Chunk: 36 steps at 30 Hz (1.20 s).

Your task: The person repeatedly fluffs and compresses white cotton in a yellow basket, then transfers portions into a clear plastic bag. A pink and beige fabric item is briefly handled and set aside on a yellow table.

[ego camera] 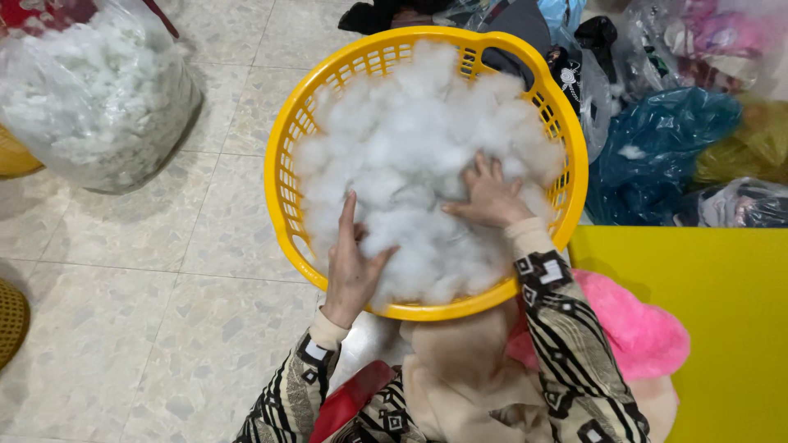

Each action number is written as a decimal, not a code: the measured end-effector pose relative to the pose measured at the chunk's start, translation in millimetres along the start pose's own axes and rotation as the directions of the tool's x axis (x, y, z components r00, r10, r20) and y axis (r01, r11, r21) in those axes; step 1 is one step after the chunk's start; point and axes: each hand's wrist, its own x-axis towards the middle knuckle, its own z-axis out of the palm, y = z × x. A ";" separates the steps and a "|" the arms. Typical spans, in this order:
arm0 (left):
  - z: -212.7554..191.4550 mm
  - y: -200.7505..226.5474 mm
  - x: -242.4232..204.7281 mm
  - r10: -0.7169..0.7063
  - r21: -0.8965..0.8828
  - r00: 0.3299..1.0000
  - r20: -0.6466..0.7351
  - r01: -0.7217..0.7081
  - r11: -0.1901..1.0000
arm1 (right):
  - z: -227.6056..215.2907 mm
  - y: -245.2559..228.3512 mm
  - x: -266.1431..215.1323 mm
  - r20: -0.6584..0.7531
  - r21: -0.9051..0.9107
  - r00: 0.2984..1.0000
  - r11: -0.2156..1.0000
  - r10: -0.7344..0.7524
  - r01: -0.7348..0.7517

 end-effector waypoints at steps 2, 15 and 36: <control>-3.2 4.9 -2.7 -0.021 -0.032 1.000 -0.016 0.020 0.999 | -32.9 3.9 -30.6 -0.117 0.052 0.990 0.995 -0.082 0.088; 23.2 38.2 1.1 0.416 0.062 0.907 -0.074 -0.412 0.909 | -6.1 -106.0 -128.1 -0.706 0.431 0.693 0.690 -0.145 0.582; 17.7 22.5 -3.1 0.219 0.263 0.976 -0.014 -0.208 0.942 | 97.5 66.7 9.1 0.112 -0.188 0.993 0.980 -0.042 0.063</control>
